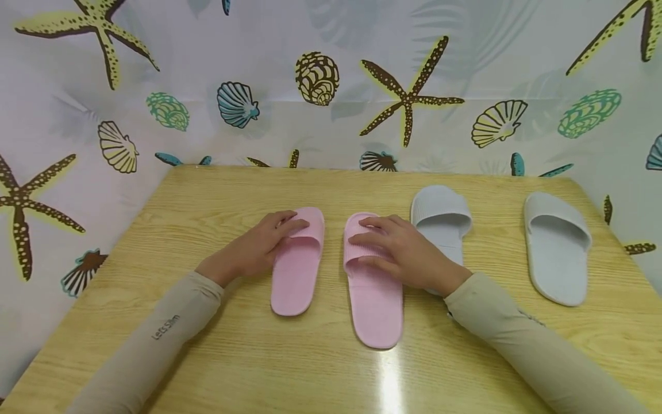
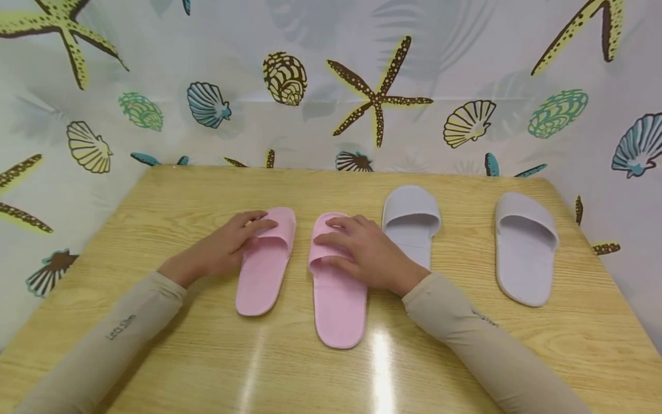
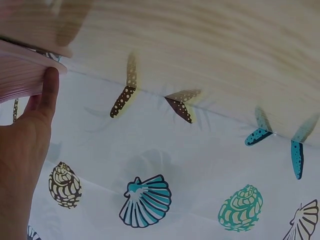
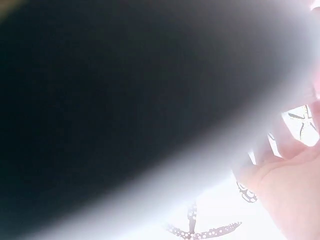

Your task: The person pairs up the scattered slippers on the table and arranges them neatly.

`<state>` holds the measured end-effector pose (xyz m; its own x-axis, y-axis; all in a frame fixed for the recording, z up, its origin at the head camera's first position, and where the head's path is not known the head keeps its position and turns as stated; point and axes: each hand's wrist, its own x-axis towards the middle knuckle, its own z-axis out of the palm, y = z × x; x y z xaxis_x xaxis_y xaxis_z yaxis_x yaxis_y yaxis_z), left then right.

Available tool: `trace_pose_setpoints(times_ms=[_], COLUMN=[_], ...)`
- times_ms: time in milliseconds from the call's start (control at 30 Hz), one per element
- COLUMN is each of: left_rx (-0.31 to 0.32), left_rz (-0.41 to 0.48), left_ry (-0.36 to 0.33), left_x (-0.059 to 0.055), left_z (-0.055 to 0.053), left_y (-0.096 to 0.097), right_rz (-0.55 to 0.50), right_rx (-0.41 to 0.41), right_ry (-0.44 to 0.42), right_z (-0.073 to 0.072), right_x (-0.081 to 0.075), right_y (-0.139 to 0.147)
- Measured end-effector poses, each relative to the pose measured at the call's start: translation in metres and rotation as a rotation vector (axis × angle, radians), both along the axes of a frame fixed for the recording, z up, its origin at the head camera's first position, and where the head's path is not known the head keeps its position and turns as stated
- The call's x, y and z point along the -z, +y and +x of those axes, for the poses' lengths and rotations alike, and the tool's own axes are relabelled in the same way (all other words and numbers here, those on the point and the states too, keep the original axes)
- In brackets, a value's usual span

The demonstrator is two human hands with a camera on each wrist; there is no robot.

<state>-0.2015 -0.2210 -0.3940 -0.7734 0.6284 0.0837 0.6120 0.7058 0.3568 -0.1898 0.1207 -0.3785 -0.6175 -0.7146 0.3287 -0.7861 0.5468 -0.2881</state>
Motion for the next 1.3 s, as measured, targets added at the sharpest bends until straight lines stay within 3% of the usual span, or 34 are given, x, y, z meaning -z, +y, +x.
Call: trace_pose_setpoints(times_ms=[400,633,833,1300], left_rx=[0.045,0.011,0.031,0.021], left_rz=[0.015,0.008,0.025,0.019], left_ry=[0.068,0.060,0.107,0.139], left_x=[0.004,0.003,0.001,-0.001], left_z=[-0.002,0.001,0.001,0.000], left_y=[-0.006,-0.011,-0.013,-0.020], right_rz=[-0.038,-0.039,-0.017,0.004], right_rx=[0.043,0.067,0.105,0.147], right_ry=[-0.085,-0.081,-0.072,-0.085], right_z=[0.023,0.016,0.013,0.001], right_x=[-0.003,-0.001,-0.003,-0.003], right_y=[-0.012,-0.034,-0.053,-0.071])
